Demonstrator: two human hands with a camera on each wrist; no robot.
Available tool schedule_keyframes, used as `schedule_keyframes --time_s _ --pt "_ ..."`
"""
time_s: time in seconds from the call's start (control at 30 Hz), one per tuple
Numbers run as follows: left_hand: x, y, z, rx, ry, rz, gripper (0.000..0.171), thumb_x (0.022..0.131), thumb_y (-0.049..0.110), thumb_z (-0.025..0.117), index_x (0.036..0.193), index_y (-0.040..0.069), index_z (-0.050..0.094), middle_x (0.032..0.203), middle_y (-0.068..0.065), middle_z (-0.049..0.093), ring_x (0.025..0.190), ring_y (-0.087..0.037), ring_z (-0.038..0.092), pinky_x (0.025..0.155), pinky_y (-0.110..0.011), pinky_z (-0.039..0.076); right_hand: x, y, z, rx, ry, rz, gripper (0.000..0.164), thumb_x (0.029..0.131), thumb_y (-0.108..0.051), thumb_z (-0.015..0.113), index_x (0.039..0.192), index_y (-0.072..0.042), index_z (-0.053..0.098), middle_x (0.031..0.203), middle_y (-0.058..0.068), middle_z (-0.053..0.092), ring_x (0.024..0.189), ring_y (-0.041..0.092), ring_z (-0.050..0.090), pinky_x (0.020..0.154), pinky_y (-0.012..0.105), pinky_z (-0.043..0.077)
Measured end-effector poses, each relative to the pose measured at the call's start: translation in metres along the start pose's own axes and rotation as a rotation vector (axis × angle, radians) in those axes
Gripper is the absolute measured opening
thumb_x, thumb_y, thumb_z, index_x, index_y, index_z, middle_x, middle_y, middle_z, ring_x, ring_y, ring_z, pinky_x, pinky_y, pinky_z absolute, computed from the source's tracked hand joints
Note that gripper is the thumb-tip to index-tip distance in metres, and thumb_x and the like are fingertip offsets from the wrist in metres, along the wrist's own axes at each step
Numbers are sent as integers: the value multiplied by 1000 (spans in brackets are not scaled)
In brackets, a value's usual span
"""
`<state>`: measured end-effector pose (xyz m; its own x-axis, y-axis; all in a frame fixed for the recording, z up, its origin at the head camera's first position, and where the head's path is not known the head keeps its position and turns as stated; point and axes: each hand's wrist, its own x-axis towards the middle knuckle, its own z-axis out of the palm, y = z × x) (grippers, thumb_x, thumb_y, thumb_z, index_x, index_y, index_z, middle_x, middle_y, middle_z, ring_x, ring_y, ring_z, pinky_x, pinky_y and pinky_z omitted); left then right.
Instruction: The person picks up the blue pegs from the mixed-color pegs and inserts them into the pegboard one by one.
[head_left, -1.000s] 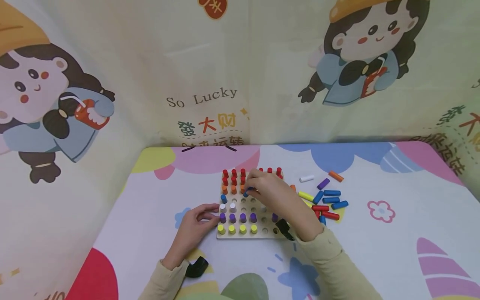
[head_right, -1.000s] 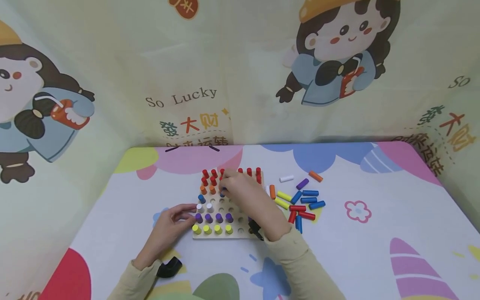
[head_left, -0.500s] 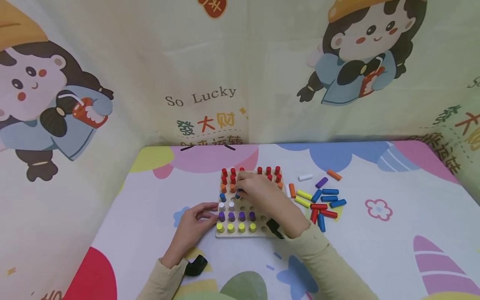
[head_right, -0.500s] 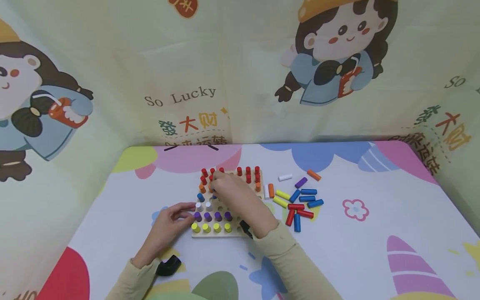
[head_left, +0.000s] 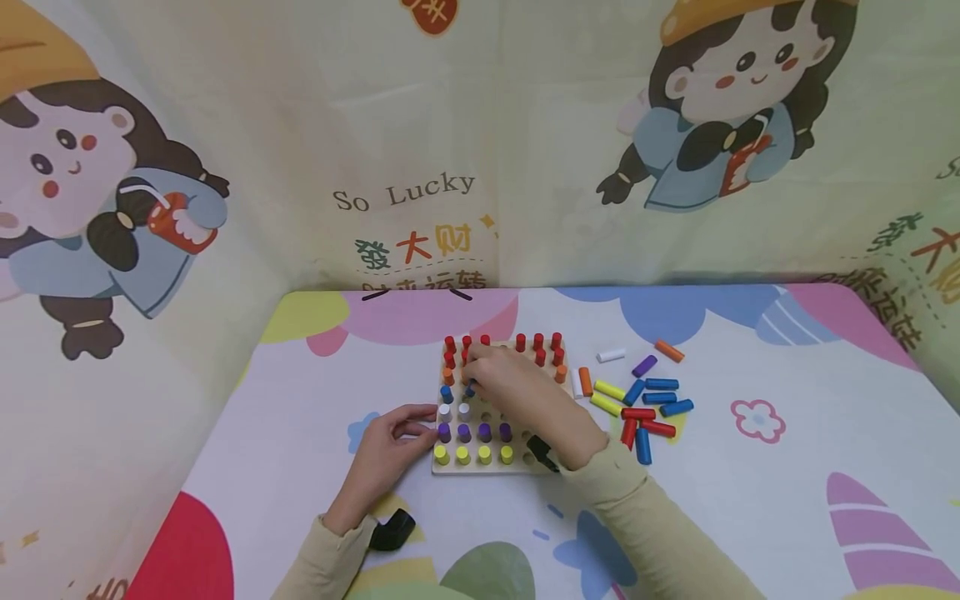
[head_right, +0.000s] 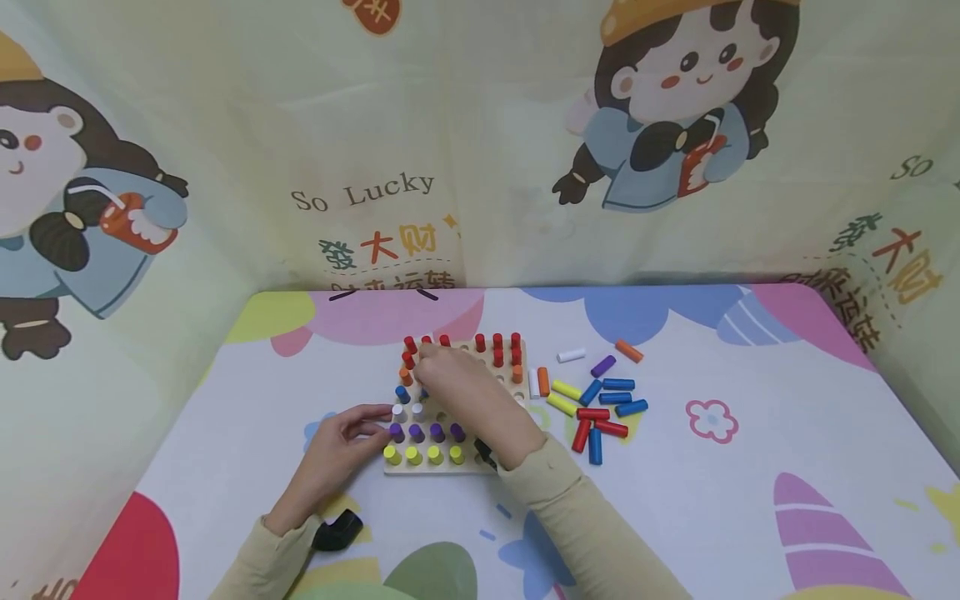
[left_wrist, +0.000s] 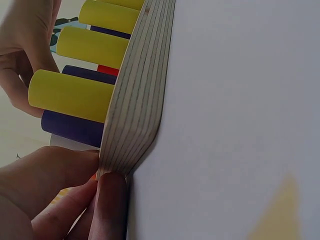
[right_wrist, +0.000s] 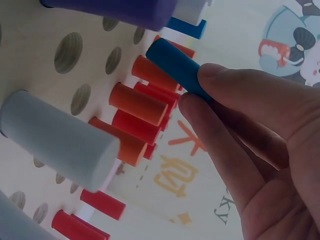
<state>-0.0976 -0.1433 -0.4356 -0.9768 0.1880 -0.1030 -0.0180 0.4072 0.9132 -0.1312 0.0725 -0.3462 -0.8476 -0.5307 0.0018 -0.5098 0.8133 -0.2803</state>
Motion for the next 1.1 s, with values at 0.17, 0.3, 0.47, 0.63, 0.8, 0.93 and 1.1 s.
schedule_keyframes --time_s 0.17,0.3,0.47,0.63,0.8,0.93,1.1 --pt "0 -1 0 -9 -3 -22 33 87 15 77 119 12 70 107 -3 73 87 -11 69 77 -18 54 1 1 4 -22 6 -21 26 85 -17 78 110 -12 77 106 3 66 95 16 65 84 29 56" --pt "0 -1 0 -8 -1 -25 33 87 14 77 119 12 70 107 -3 73 88 -11 69 77 -18 54 2 0 7 -44 12 -29 25 84 -19 79 108 -12 77 105 2 66 92 15 64 82 28 57" --pt "-1 0 0 -4 5 -12 32 87 15 76 119 11 70 109 -3 72 87 -11 69 77 -18 54 6 -2 8 -43 -19 -28 22 85 -18 78 106 -11 77 106 2 66 90 15 63 87 28 56" --pt "-1 0 1 -11 0 -14 32 87 14 76 119 11 70 109 -3 72 87 -11 69 78 -18 54 8 -3 9 -18 -34 -29 22 85 -18 79 105 -11 76 102 2 64 86 13 60 86 26 56" --pt "-1 1 0 -12 -4 -13 33 87 14 76 119 11 70 109 -3 72 88 -11 69 78 -18 54 10 -3 10 -25 -45 -43 23 81 -17 82 104 -11 77 98 1 63 82 11 59 84 24 56" --pt "-2 2 0 -10 -4 -8 33 88 15 76 119 10 70 109 -4 72 88 -11 69 77 -18 54 11 -2 11 -47 -66 -58 26 78 -16 84 103 -12 78 96 0 62 81 10 58 82 22 56" --pt "-1 1 0 -9 -8 -12 33 87 14 76 119 10 70 110 -4 72 89 -12 69 78 -18 54 11 -3 11 -57 -84 -66 27 78 -14 84 104 -13 78 96 1 63 81 11 58 80 21 55"
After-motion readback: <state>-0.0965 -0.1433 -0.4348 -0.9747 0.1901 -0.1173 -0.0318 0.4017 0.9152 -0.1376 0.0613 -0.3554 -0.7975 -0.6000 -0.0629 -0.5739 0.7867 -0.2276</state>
